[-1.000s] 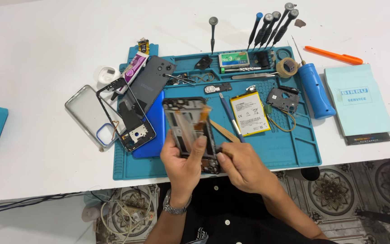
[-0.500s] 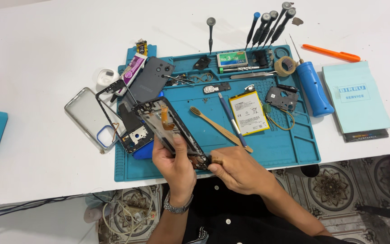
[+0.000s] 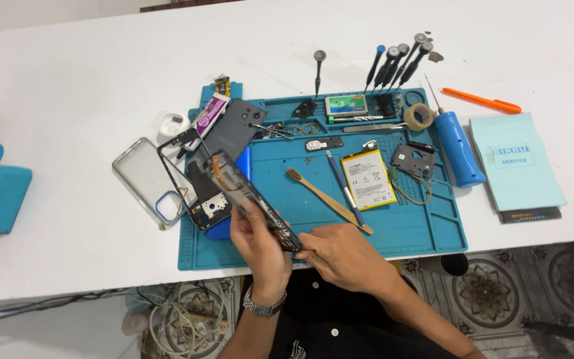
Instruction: The person disassembles a smartphone at a repair bench. They hold the phone frame, pry at its edges with a spudger, separate the back cover and battery, then brush debris from the exposed internals and reposition the chassis while continuing to pry and clean.
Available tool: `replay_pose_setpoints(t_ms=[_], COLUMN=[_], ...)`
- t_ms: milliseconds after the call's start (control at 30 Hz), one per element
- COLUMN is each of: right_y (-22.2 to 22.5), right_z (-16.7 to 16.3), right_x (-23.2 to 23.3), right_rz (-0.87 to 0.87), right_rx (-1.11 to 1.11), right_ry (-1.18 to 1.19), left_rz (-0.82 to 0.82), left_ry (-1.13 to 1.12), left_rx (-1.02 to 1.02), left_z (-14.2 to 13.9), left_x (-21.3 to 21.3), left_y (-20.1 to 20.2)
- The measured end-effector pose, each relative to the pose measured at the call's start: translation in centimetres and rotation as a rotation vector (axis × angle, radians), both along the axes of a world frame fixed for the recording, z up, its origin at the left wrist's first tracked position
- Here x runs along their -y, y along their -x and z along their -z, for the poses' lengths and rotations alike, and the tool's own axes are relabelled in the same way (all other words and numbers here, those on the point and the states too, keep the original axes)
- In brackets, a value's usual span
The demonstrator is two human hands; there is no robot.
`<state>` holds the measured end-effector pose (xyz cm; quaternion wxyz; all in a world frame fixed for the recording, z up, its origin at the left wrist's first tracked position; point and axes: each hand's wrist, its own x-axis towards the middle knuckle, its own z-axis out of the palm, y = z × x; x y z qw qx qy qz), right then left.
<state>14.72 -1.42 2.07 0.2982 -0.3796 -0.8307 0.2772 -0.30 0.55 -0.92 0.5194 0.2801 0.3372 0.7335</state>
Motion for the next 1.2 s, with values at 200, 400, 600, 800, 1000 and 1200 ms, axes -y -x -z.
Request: replay_pose_setpoints(t_ms=[200, 400, 600, 800, 1000, 1200], right_y=[0.4, 0.0, 0.2, -0.7, -1.0, -0.9], right_z=[-0.3, 0.2, 0.1, -1.6, -1.7, -0.5], right_x=[0.1, 0.4, 0.3, 0.6, 0.2, 0.1], right_rz=[0.04, 0.088, 0.168, 0.059, 0.032, 0.077], right_rx=[0.024, 0.066, 0.144, -0.064, -0.352, -0.398], right_ry=[-0.071, -0.095, -0.033, 0.017, 0.347, 0.452], left_rz=[0.087, 0.039, -0.018, 0.027, 0.068, 0.224], left_ry=[-0.147, -0.23, -0.321, -0.283, -0.25, -0.351], left_rx=[0.139, 0.016, -0.332, -0.275, 0.106, 0.134], left_z=[0.1, 0.5, 0.5, -1.3, -2.6, -1.6], left_x=[0.4, 1.0, 1.2, 1.6, 1.4, 1.1], left_y=[-0.1, -0.6, -1.2, -1.2, -1.4, -0.9])
